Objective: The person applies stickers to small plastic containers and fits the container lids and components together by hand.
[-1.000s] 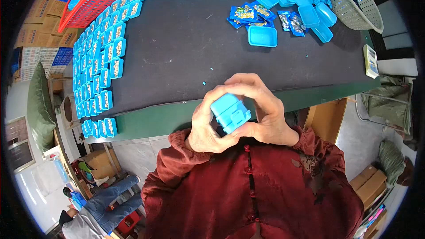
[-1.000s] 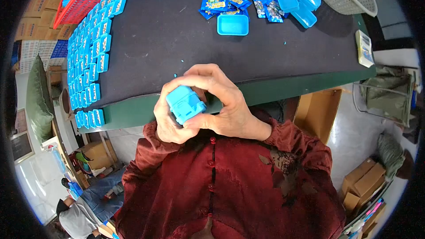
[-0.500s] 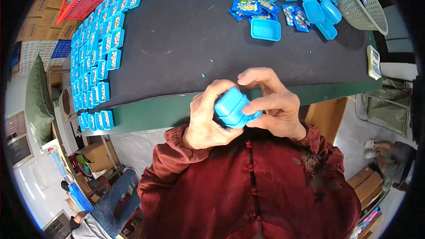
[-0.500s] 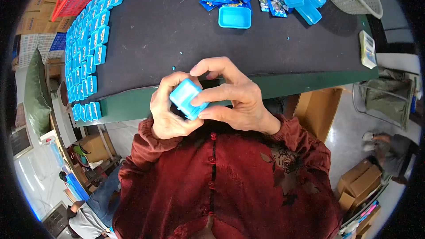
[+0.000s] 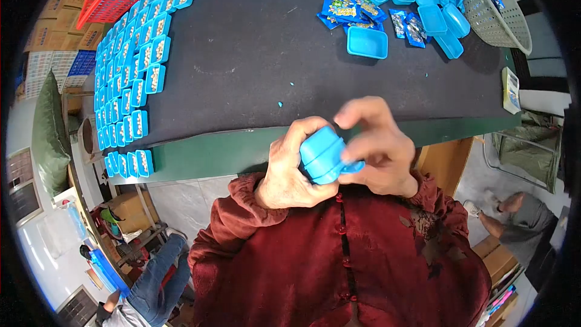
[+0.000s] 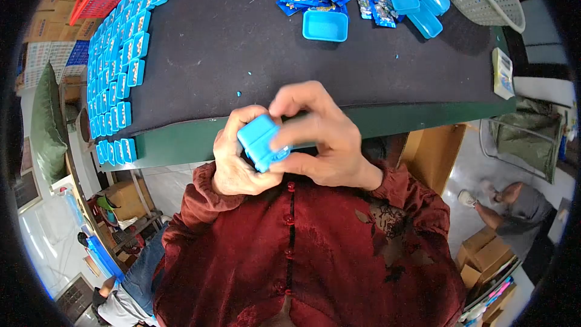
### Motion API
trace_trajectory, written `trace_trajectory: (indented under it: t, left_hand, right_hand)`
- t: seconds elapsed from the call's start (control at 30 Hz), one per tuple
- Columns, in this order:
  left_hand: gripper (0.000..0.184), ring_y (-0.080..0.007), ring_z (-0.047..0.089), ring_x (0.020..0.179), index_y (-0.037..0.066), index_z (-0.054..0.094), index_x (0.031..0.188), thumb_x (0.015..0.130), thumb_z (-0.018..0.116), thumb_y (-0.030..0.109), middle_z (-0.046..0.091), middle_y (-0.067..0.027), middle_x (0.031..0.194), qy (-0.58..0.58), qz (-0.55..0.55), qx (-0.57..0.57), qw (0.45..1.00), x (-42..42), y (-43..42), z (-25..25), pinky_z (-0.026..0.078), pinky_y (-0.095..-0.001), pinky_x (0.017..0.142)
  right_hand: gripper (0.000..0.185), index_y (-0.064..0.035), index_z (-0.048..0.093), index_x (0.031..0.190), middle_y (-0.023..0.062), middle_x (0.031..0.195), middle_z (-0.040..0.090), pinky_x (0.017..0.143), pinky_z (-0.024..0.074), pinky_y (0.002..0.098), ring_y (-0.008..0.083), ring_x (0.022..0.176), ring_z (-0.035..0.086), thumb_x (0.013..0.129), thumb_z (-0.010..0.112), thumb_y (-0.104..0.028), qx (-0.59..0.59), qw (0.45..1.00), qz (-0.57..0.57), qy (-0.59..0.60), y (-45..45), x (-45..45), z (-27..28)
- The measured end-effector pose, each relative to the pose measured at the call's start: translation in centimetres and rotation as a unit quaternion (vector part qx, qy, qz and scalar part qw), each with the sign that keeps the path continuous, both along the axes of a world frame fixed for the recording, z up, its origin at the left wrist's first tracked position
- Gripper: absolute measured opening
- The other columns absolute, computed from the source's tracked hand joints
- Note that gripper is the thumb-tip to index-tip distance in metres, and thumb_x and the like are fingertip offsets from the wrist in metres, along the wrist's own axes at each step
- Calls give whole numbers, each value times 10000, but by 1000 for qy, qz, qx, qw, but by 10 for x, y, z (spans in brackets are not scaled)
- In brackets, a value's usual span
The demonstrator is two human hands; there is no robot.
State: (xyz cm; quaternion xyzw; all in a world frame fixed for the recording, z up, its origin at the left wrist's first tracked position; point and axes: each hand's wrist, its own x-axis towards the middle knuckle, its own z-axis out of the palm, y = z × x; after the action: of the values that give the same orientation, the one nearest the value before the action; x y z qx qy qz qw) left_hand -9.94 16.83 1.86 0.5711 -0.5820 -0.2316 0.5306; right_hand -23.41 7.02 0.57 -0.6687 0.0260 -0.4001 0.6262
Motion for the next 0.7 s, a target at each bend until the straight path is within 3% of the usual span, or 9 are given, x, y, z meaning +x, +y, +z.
trace_trajectory:
  t: [0.03, 0.1, 0.13, 0.2, 0.4, 0.53, 0.7]
  left_hand:
    - [558, -162, 563, 595, 19, 492, 1062, 558, 718, 93, 610, -75, 811, -6, -4, -13, 1000, 0, -1, 0, 460, -261, 527]
    - [557, -165, 558, 590, 13, 489, 1063, 564, 722, 98, 603, -78, 805, -27, 10, -22, 999, -2, -3, 2, 458, -262, 523]
    - [557, -169, 554, 585, 8, 485, 1064, 571, 726, 103, 596, -81, 798, -47, 24, -31, 998, -3, -5, 4, 455, -263, 518]
    - [557, -176, 545, 574, -4, 479, 1066, 585, 734, 112, 582, -87, 785, -87, 50, -51, 994, -6, -9, 5, 451, -265, 508]
    - [569, -192, 530, 570, -18, 472, 1065, 580, 742, 105, 560, -108, 789, -113, 50, -93, 988, -15, -8, 4, 444, -276, 501]
    - [554, -199, 522, 576, -28, 463, 1070, 589, 719, 73, 552, -120, 804, -117, 17, -71, 990, -11, -7, 0, 442, -289, 502]
    - [520, -202, 518, 583, -27, 477, 1048, 576, 689, 30, 556, -129, 828, -206, 19, -43, 977, -9, -6, 4, 437, -300, 502]
  right_hand:
    - [402, -71, 578, 1087, 164, 1220, 452, 872, 411, 370, 254, 1029, 475, 735, 749, -166, 37, 999, 9, 8, 3, 2, -2]
    - [618, -58, 377, 1301, 190, 1300, 406, 938, 390, 396, 275, 1139, 452, 822, 671, -313, 125, 992, 34, -5, 16, 14, -11]
    - [618, -58, 377, 1301, 190, 1300, 406, 938, 390, 396, 275, 1139, 452, 822, 671, -313, 125, 992, 32, -4, 22, 15, -11]
    - [647, -43, 238, 1382, 162, 1321, 344, 959, 323, 375, 250, 1142, 398, 895, 518, -365, 243, 961, 128, 30, 31, 13, -10]
    - [607, -51, 177, 1406, 162, 1322, 336, 955, 327, 372, 235, 1145, 393, 943, 395, -376, 246, 958, 144, 9, 37, 5, -3]
    - [589, -55, 166, 1405, 157, 1322, 325, 954, 331, 374, 231, 1135, 399, 952, 389, -357, 393, 907, 146, 22, 42, 1, 2]
    - [566, -60, 164, 1400, 151, 1311, 322, 952, 335, 369, 226, 1118, 402, 965, 364, -361, 446, 879, 164, 33, 40, -2, 7]
